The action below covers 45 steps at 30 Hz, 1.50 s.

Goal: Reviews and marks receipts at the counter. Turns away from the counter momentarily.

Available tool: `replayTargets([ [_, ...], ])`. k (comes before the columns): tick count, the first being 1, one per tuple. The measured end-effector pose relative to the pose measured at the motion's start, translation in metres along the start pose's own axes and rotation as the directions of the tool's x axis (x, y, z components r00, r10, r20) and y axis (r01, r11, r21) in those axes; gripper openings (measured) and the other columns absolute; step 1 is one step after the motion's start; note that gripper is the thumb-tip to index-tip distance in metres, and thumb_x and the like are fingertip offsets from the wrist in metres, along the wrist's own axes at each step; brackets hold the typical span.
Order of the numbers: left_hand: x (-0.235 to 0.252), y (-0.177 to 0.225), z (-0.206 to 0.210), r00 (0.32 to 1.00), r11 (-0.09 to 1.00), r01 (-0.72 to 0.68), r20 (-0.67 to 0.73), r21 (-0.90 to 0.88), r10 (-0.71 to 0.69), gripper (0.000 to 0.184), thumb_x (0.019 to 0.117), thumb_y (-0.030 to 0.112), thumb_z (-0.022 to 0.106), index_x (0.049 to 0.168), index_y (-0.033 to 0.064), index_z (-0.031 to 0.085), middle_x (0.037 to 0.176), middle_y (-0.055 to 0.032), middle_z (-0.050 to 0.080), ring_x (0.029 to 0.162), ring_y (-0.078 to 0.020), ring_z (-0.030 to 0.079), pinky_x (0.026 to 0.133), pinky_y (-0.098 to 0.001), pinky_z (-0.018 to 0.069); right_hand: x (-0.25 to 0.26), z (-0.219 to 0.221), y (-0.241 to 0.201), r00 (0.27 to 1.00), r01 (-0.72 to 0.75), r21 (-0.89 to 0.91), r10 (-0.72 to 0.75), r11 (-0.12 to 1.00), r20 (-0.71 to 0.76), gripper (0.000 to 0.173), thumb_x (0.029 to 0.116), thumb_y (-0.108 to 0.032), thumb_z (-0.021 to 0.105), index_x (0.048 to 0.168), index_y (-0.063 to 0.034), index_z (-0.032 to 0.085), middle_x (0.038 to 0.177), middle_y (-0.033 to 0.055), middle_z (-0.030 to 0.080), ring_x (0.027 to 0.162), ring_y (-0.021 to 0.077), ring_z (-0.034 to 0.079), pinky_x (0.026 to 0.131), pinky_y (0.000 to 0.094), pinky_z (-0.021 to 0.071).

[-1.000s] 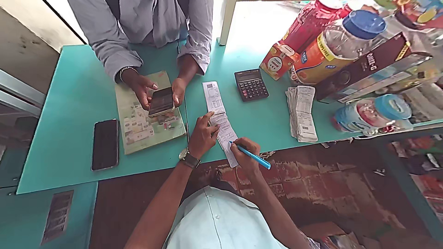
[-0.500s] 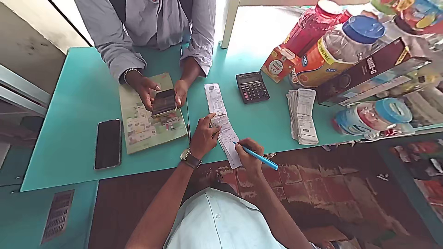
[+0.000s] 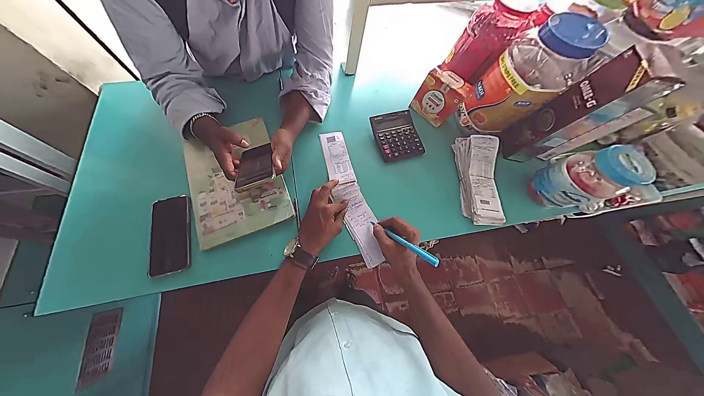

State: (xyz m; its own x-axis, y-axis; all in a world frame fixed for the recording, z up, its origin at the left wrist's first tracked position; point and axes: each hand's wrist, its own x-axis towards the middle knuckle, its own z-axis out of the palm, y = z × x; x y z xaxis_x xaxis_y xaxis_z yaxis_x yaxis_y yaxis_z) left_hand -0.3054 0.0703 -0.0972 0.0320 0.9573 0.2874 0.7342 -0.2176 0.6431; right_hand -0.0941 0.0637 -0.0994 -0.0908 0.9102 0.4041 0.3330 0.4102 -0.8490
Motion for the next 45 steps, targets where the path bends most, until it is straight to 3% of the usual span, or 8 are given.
replayTargets([
  [4, -0.001, 0.001, 0.0, 1.0, 1.0, 0.001, 0.008, 0.0, -0.001, 0.019, 0.096, 0.021, 0.067, 0.101, 0.0115, 0.083, 0.154, -0.0147, 0.048, 0.136, -0.0335, 0.049, 0.112, -0.0465, 0.0421, -0.001, 0.002, 0.001, 1.0, -0.004, -0.022, 0.004, 1.0, -0.02, 0.009, 0.0813, -0.006, 0.067, 0.075, -0.0013, 0.071, 0.068, 0.0022, 0.065, 0.061, 0.0019, 0.059, 0.056, 0.0179, 0.0493],
  [9, 0.0, 0.0, 0.001, 1.0, 1.0, -0.018, -0.01, -0.007, 0.018, 0.02, 0.0966, 0.022, 0.066, 0.101, 0.0112, 0.083, 0.153, -0.0169, 0.05, 0.135, -0.0347, 0.05, 0.113, -0.048, 0.0414, -0.005, -0.006, -0.002, 0.999, 0.011, 0.247, 0.002, 0.969, -0.052, 0.007, 0.0845, 0.003, 0.062, 0.083, -0.0007, 0.068, 0.074, -0.0019, 0.069, 0.063, 0.0003, 0.062, 0.057, 0.0175, 0.0526],
  [13, 0.0, -0.002, 0.001, 0.999, 0.999, -0.031, -0.023, -0.02, 0.031, 0.019, 0.0953, 0.02, 0.067, 0.098, 0.0102, 0.083, 0.153, -0.0165, 0.05, 0.135, -0.0341, 0.05, 0.112, -0.047, 0.0429, -0.004, -0.006, -0.01, 0.991, 0.125, 0.115, -0.128, 0.986, 0.023, 0.008, 0.0846, -0.005, 0.066, 0.082, 0.0016, 0.07, 0.078, 0.0047, 0.07, 0.069, 0.0032, 0.065, 0.063, 0.018, 0.0559],
  [19, 0.001, -0.001, 0.0, 1.0, 1.0, -0.028, -0.015, -0.012, 0.027, 0.019, 0.0954, 0.02, 0.067, 0.098, 0.0101, 0.083, 0.152, -0.0166, 0.05, 0.135, -0.0341, 0.05, 0.112, -0.0477, 0.0418, -0.005, 0.004, -0.002, 0.988, 0.095, 0.067, -0.102, 0.993, 0.112, 0.009, 0.083, -0.008, 0.066, 0.078, -0.0013, 0.07, 0.07, 0.0029, 0.067, 0.062, 0.0026, 0.061, 0.056, 0.0181, 0.0513],
  [28, 0.0, 0.0, 0.0, 1.0, 1.0, -0.014, -0.007, -0.009, 0.014, 0.019, 0.0963, 0.022, 0.066, 0.099, 0.0113, 0.083, 0.153, -0.0154, 0.049, 0.136, -0.033, 0.05, 0.113, -0.0468, 0.0415, -0.004, 0.006, -0.002, 0.992, 0.085, 0.009, -0.085, 0.996, 0.094, 0.01, 0.0807, -0.008, 0.067, 0.072, -0.0023, 0.069, 0.068, 0.0031, 0.065, 0.061, 0.0033, 0.06, 0.056, 0.0182, 0.049],
  [45, 0.0, 0.0, 0.001, 1.0, 1.0, -0.003, -0.002, -0.004, 0.003, 0.019, 0.096, 0.021, 0.067, 0.099, 0.0101, 0.083, 0.154, -0.0146, 0.048, 0.135, -0.0329, 0.05, 0.112, -0.0465, 0.0427, -0.004, 0.005, -0.002, 0.997, 0.045, 0.025, -0.046, 0.999, 0.066, 0.009, 0.0802, -0.007, 0.067, 0.073, -0.0019, 0.069, 0.066, 0.0014, 0.064, 0.059, 0.0012, 0.058, 0.054, 0.0172, 0.0475],
])
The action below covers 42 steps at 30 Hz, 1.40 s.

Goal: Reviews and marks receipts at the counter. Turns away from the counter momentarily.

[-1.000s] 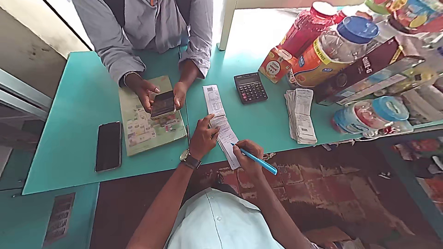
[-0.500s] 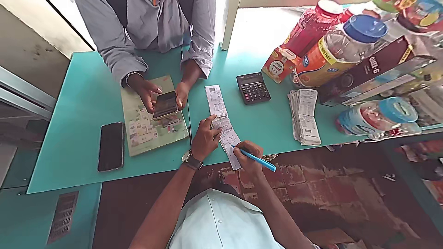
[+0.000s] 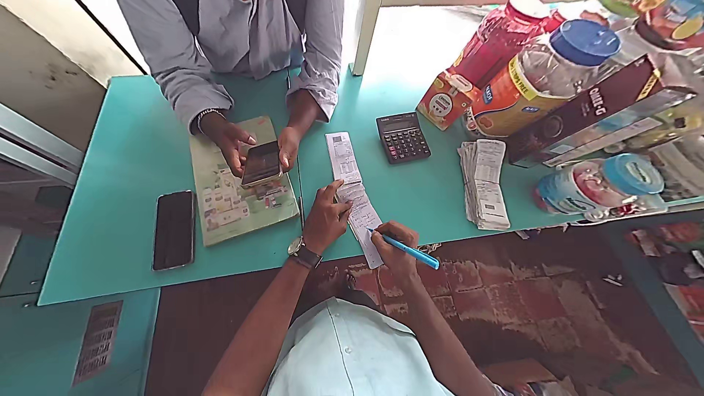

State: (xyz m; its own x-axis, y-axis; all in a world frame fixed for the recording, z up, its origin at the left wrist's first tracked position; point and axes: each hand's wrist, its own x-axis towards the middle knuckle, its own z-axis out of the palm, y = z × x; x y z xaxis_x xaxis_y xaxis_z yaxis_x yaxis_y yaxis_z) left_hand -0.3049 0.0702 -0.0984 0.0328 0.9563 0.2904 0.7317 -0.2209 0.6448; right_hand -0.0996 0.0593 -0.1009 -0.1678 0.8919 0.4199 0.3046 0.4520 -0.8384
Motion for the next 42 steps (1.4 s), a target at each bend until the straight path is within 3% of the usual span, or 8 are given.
replayTargets([
  [11, 0.001, -0.001, 0.0, 1.0, 1.0, -0.018, -0.011, 0.007, 0.019, 0.018, 0.0955, 0.02, 0.068, 0.1, 0.0107, 0.083, 0.153, -0.0147, 0.05, 0.134, -0.0328, 0.051, 0.111, -0.0465, 0.0431, 0.002, 0.0, -0.001, 1.0, -0.009, -0.016, 0.009, 1.0, -0.01, 0.009, 0.0795, -0.006, 0.067, 0.072, -0.0022, 0.069, 0.066, 0.0013, 0.064, 0.059, 0.0011, 0.058, 0.055, 0.0169, 0.0474],
  [15, 0.001, 0.001, -0.001, 1.0, 1.0, -0.005, -0.003, 0.004, 0.005, 0.019, 0.0961, 0.021, 0.067, 0.1, 0.0111, 0.083, 0.154, -0.0135, 0.049, 0.135, -0.0313, 0.05, 0.111, -0.0448, 0.0434, 0.0, -0.002, 0.0, 0.999, 0.012, 0.104, -0.008, 0.995, -0.031, 0.008, 0.0811, -0.003, 0.065, 0.074, -0.0011, 0.068, 0.068, -0.0005, 0.064, 0.06, -0.0005, 0.058, 0.055, 0.0153, 0.0483],
  [17, 0.001, 0.001, -0.001, 1.0, 1.0, -0.015, -0.007, 0.008, 0.015, 0.019, 0.0959, 0.021, 0.067, 0.099, 0.0108, 0.083, 0.153, -0.0142, 0.05, 0.134, -0.0317, 0.051, 0.111, -0.045, 0.0435, -0.003, -0.006, -0.001, 1.0, 0.027, 0.146, -0.029, 0.989, 0.008, 0.007, 0.083, -0.003, 0.064, 0.078, -0.0006, 0.068, 0.072, 0.0002, 0.066, 0.063, 0.0001, 0.061, 0.058, 0.016, 0.0512],
  [21, 0.001, -0.001, 0.001, 0.999, 0.999, -0.036, -0.013, 0.012, 0.037, 0.018, 0.095, 0.02, 0.068, 0.099, 0.0105, 0.083, 0.153, -0.0149, 0.05, 0.134, -0.0329, 0.051, 0.111, -0.0461, 0.0438, -0.01, -0.003, -0.002, 0.994, 0.057, 0.066, -0.063, 0.996, 0.086, 0.009, 0.0839, -0.007, 0.066, 0.078, -0.0005, 0.07, 0.072, 0.0039, 0.068, 0.065, 0.0036, 0.063, 0.059, 0.0189, 0.0526],
  [28, 0.002, -0.002, 0.001, 0.998, 0.998, -0.06, -0.03, 0.003, 0.06, 0.016, 0.0934, 0.018, 0.069, 0.098, 0.0095, 0.082, 0.151, -0.0166, 0.051, 0.133, -0.0334, 0.052, 0.111, -0.0463, 0.0431, -0.006, -0.005, -0.007, 0.998, -0.021, 0.172, 0.011, 0.985, 0.063, 0.006, 0.0838, -0.003, 0.065, 0.08, -0.0008, 0.069, 0.072, -0.0007, 0.068, 0.062, 0.0, 0.062, 0.057, 0.0165, 0.053],
  [33, 0.001, -0.003, 0.002, 0.996, 0.997, -0.073, -0.05, 0.003, 0.073, 0.016, 0.0922, 0.017, 0.07, 0.097, 0.0093, 0.082, 0.15, -0.0164, 0.052, 0.131, -0.0332, 0.053, 0.11, -0.0462, 0.044, -0.009, 0.0, -0.012, 0.995, 0.04, 0.075, -0.047, 0.996, 0.085, 0.01, 0.0836, -0.007, 0.066, 0.077, 0.0001, 0.069, 0.069, 0.0031, 0.066, 0.061, 0.0021, 0.06, 0.056, 0.0172, 0.0511],
  [42, 0.001, -0.001, 0.0, 0.998, 0.998, -0.057, -0.04, -0.003, 0.056, 0.016, 0.0921, 0.017, 0.07, 0.098, 0.0091, 0.082, 0.151, -0.0161, 0.052, 0.133, -0.0333, 0.052, 0.111, -0.0468, 0.0432, -0.01, 0.002, -0.007, 0.994, 0.011, 0.016, -0.013, 1.0, 0.109, 0.011, 0.0831, -0.009, 0.068, 0.075, -0.0015, 0.07, 0.07, 0.004, 0.067, 0.062, 0.0034, 0.061, 0.057, 0.0185, 0.051],
])
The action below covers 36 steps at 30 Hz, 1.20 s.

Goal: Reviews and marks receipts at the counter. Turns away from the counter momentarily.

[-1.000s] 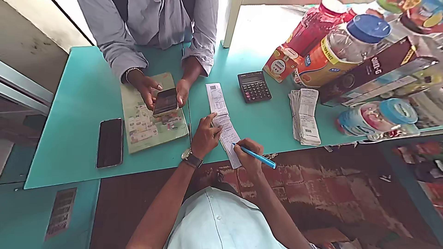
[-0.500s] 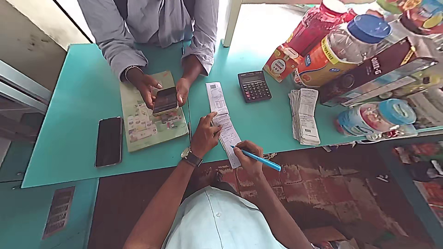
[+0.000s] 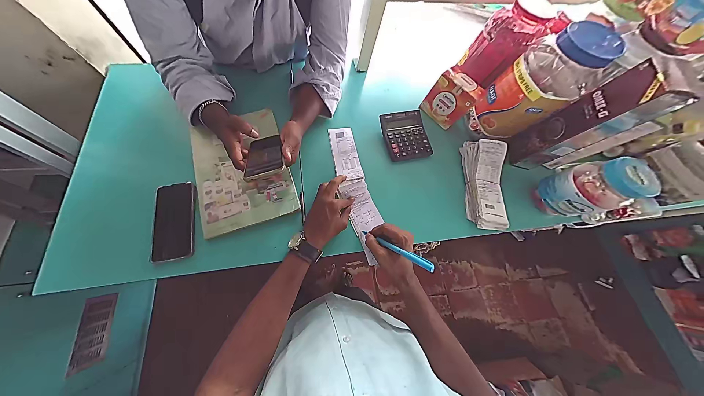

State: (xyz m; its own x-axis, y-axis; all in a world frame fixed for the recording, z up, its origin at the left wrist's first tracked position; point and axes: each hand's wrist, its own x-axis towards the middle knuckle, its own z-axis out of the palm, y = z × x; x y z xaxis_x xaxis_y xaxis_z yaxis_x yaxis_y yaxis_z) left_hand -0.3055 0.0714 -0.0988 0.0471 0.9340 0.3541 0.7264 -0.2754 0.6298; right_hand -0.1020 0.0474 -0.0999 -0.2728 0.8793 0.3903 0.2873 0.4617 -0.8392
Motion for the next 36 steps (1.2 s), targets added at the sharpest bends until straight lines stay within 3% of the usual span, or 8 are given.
replayTargets([
  [6, 0.001, -0.001, 0.0, 1.0, 1.0, 0.007, 0.011, 0.002, -0.007, 0.016, 0.0932, 0.018, 0.07, 0.098, 0.0094, 0.082, 0.152, -0.0157, 0.05, 0.134, -0.0335, 0.051, 0.112, -0.0465, 0.0426, 0.002, -0.001, 0.003, 0.999, 0.032, 0.048, -0.032, 0.998, -0.01, 0.01, 0.0819, -0.008, 0.068, 0.074, -0.0014, 0.07, 0.069, 0.0027, 0.067, 0.061, 0.0018, 0.061, 0.056, 0.0173, 0.0503],
  [12, 0.001, -0.001, 0.0, 1.0, 1.0, 0.013, 0.006, -0.006, -0.013, 0.017, 0.0938, 0.019, 0.069, 0.097, 0.0093, 0.082, 0.152, -0.0154, 0.051, 0.133, -0.0334, 0.052, 0.111, -0.0471, 0.0429, 0.006, -0.015, -0.003, 0.995, -0.083, 0.243, 0.092, 0.966, -0.024, 0.007, 0.0835, -0.001, 0.063, 0.079, -0.0035, 0.069, 0.07, -0.0043, 0.066, 0.059, -0.0008, 0.058, 0.053, 0.0166, 0.049],
  [18, 0.0, 0.001, -0.001, 0.999, 0.999, 0.034, 0.029, -0.017, -0.034, 0.016, 0.0936, 0.017, 0.069, 0.099, 0.0092, 0.082, 0.153, -0.0153, 0.05, 0.133, -0.0339, 0.051, 0.111, -0.0466, 0.0432, 0.003, -0.012, 0.012, 0.998, 0.054, 0.013, -0.054, 0.998, 0.019, 0.01, 0.0834, -0.008, 0.068, 0.078, -0.0015, 0.073, 0.075, 0.0048, 0.07, 0.067, 0.0039, 0.064, 0.061, 0.0187, 0.0528],
  [36, 0.0, 0.002, -0.001, 0.999, 0.999, 0.04, 0.03, -0.005, -0.04, 0.016, 0.0934, 0.017, 0.07, 0.099, 0.0096, 0.082, 0.153, -0.0155, 0.049, 0.134, -0.0336, 0.05, 0.111, -0.0469, 0.0434, 0.004, -0.01, 0.012, 0.999, 0.039, 0.02, -0.038, 0.999, -0.038, 0.01, 0.0827, -0.008, 0.068, 0.076, -0.0013, 0.071, 0.071, 0.0033, 0.068, 0.064, 0.0019, 0.062, 0.059, 0.017, 0.0509],
])
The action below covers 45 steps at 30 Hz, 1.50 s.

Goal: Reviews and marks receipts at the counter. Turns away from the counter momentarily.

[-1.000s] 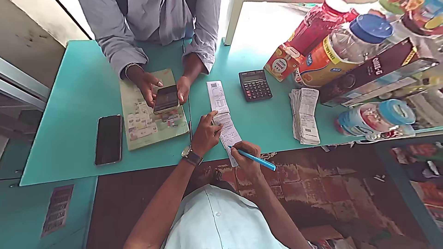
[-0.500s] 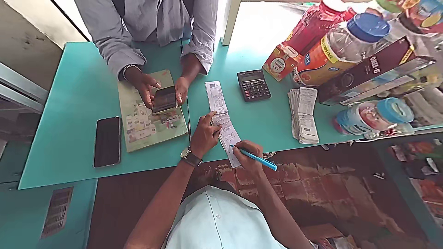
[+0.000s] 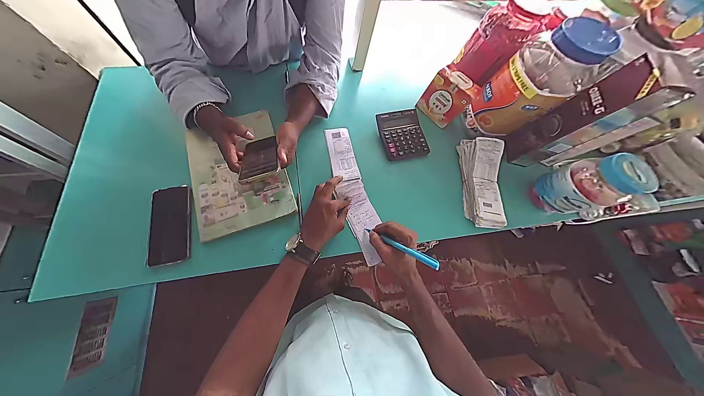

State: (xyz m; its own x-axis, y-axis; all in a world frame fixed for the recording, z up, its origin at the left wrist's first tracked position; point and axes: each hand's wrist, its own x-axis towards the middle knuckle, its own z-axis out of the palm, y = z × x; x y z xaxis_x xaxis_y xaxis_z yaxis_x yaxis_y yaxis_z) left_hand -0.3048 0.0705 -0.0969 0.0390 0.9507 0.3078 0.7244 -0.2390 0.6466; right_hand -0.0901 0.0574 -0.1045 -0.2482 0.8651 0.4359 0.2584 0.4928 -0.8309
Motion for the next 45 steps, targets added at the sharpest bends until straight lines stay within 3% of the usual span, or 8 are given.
replayTargets([
  [12, 0.0, 0.0, 0.0, 1.0, 1.0, 0.001, -0.003, 0.014, -0.001, 0.017, 0.0942, 0.019, 0.069, 0.097, 0.0084, 0.082, 0.154, -0.0145, 0.049, 0.135, -0.033, 0.05, 0.111, -0.046, 0.0438, 0.0, -0.001, -0.002, 0.998, -0.053, -0.012, 0.052, 0.999, -0.026, 0.01, 0.0817, -0.006, 0.066, 0.074, -0.0016, 0.069, 0.068, 0.0017, 0.065, 0.06, 0.0012, 0.058, 0.055, 0.0173, 0.0474],
  [16, 0.001, -0.001, 0.001, 1.0, 1.0, -0.013, -0.004, 0.016, 0.013, 0.019, 0.0951, 0.02, 0.068, 0.098, 0.0089, 0.082, 0.154, -0.0152, 0.049, 0.135, -0.034, 0.051, 0.112, -0.0475, 0.0424, 0.004, -0.008, -0.006, 0.993, -0.105, 0.07, 0.109, 0.992, -0.049, 0.008, 0.0832, -0.004, 0.065, 0.077, -0.0018, 0.069, 0.069, -0.0012, 0.066, 0.059, -0.0002, 0.059, 0.054, 0.0166, 0.0485],
  [22, 0.001, -0.001, 0.001, 1.0, 1.0, 0.002, 0.011, 0.018, -0.002, 0.019, 0.0959, 0.022, 0.068, 0.097, 0.0098, 0.082, 0.155, -0.0136, 0.048, 0.134, -0.0325, 0.05, 0.112, -0.0466, 0.0426, 0.007, -0.008, 0.003, 0.997, -0.072, -0.024, 0.071, 0.997, -0.017, 0.01, 0.0833, -0.007, 0.067, 0.075, -0.0024, 0.071, 0.069, 0.001, 0.067, 0.061, 0.0009, 0.06, 0.056, 0.0173, 0.0493],
  [45, 0.0, -0.002, 0.002, 1.0, 1.0, -0.013, -0.019, 0.011, 0.013, 0.017, 0.0941, 0.02, 0.07, 0.099, 0.0104, 0.083, 0.152, -0.0162, 0.051, 0.134, -0.0347, 0.051, 0.111, -0.0476, 0.0432, 0.006, -0.006, 0.002, 0.995, -0.06, -0.061, 0.055, 0.996, -0.089, 0.009, 0.0814, -0.006, 0.067, 0.074, -0.0009, 0.07, 0.067, 0.0017, 0.065, 0.06, 0.0007, 0.058, 0.055, 0.0163, 0.0477],
])
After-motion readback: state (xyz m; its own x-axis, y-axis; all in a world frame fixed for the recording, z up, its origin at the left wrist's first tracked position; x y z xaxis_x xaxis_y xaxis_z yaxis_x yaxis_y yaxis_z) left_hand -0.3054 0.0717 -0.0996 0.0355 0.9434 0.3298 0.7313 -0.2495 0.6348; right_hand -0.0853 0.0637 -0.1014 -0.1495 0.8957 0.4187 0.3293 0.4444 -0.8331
